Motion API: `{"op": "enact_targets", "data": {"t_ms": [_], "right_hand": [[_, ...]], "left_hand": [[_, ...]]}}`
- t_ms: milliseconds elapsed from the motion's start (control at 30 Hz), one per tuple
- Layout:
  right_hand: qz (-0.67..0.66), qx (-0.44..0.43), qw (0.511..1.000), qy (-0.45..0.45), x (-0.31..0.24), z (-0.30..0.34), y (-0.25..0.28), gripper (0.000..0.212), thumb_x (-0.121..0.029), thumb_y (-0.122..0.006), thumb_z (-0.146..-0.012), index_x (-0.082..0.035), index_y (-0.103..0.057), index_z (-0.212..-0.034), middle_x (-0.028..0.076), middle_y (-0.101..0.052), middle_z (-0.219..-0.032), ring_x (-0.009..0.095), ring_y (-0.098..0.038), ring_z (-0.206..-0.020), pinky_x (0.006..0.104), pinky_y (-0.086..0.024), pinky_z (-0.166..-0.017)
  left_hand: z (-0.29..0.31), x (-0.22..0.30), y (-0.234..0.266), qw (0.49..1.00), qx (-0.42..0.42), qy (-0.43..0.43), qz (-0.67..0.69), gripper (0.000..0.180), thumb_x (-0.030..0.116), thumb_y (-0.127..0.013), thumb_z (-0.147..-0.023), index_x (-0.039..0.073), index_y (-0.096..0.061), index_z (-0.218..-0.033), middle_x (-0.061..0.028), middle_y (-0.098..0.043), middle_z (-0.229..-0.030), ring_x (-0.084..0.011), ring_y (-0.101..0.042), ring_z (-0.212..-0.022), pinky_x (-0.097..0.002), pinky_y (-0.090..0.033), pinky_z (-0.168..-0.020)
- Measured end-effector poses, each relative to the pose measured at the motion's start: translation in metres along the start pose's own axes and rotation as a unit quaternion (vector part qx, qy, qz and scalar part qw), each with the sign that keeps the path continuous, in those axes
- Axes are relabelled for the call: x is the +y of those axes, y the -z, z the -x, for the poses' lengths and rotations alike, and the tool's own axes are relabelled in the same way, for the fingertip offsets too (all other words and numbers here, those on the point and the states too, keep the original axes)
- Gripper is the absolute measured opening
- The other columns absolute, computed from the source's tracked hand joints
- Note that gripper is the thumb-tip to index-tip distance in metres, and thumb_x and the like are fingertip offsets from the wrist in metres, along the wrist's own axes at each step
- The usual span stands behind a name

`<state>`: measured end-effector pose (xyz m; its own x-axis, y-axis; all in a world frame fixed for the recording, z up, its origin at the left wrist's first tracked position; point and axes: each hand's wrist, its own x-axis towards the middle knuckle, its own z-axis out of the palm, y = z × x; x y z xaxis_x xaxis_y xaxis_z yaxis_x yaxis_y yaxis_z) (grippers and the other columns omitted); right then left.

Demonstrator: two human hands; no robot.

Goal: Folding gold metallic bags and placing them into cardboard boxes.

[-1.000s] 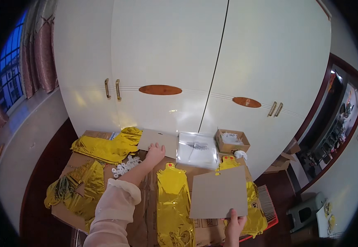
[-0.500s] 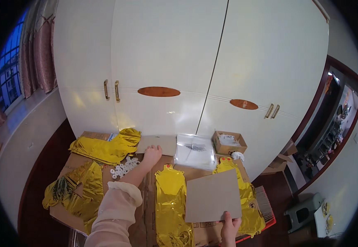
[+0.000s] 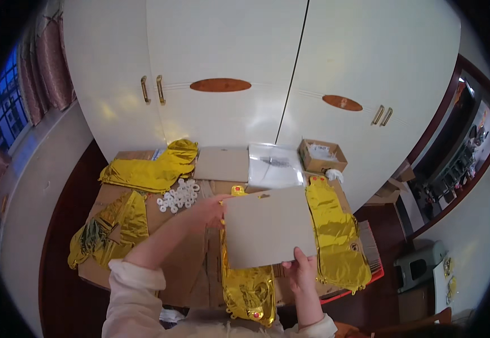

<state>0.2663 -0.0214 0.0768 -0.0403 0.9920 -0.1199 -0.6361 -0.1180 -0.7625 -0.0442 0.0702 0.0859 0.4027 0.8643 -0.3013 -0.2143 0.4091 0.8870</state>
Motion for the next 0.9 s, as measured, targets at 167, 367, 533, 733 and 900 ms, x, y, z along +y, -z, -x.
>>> {"op": "enact_targets", "data": {"t_ms": [167,367,533,733,900], "right_hand": [[0.068,-0.006,0.996,-0.049,0.016,0.006,0.005,0.032,-0.011,-0.059,-0.094,-0.006,-0.051,-0.124,0.006,-0.066,-0.094,0.013,-0.064,-0.065,0.0239,-0.053,-0.053],[0.334,-0.084,0.938,0.046,0.020,-0.029,0.050,0.058,-0.006,-0.070,-0.085,-0.007,-0.045,-0.138,0.004,-0.056,-0.097,0.008,-0.057,-0.078,0.0227,-0.048,-0.068],[0.572,-0.126,0.804,0.098,0.026,-0.047,0.049,0.047,-0.012,-0.071,-0.084,-0.008,-0.057,-0.128,0.009,-0.060,-0.087,0.015,-0.059,-0.072,0.0274,-0.049,-0.067],[0.662,-0.129,0.718,0.173,0.042,-0.049,0.059,0.041,-0.025,-0.068,-0.085,-0.014,-0.061,-0.124,0.014,-0.064,-0.102,0.031,-0.061,-0.093,0.0425,-0.046,-0.083],[0.732,-0.106,0.647,0.184,0.040,-0.043,0.055,0.040,-0.029,-0.065,-0.086,-0.019,-0.061,-0.124,0.011,-0.060,-0.110,0.031,-0.053,-0.109,0.0488,-0.034,-0.093]], "left_hand": [[0.048,-0.032,-0.022,0.988,0.115,-0.095,-0.043,0.044,0.000,-0.065,-0.086,0.008,-0.045,-0.124,-0.0039,-0.060,-0.106,-0.0132,-0.064,-0.090,-0.0296,-0.054,-0.074],[0.029,-0.067,0.008,0.966,0.139,-0.159,-0.148,0.056,-0.003,-0.065,-0.082,0.004,-0.039,-0.131,-0.0061,-0.061,-0.109,-0.0142,-0.064,-0.092,-0.0296,-0.053,-0.076],[0.015,-0.065,-0.003,0.941,0.198,-0.146,-0.230,0.079,0.004,-0.067,-0.081,0.002,-0.023,-0.147,-0.0137,-0.060,-0.120,-0.0192,-0.063,-0.101,-0.0324,-0.051,-0.086],[0.011,-0.084,0.011,0.831,0.257,-0.179,-0.460,0.093,0.018,-0.075,-0.074,0.002,-0.022,-0.148,-0.0234,-0.055,-0.126,-0.0328,-0.056,-0.115,-0.0432,-0.045,-0.096],[0.021,-0.080,-0.003,0.746,0.270,-0.134,-0.594,0.087,0.032,-0.074,-0.075,0.004,-0.031,-0.145,-0.0227,-0.044,-0.136,-0.0379,-0.044,-0.124,-0.0449,-0.035,-0.105]]}}
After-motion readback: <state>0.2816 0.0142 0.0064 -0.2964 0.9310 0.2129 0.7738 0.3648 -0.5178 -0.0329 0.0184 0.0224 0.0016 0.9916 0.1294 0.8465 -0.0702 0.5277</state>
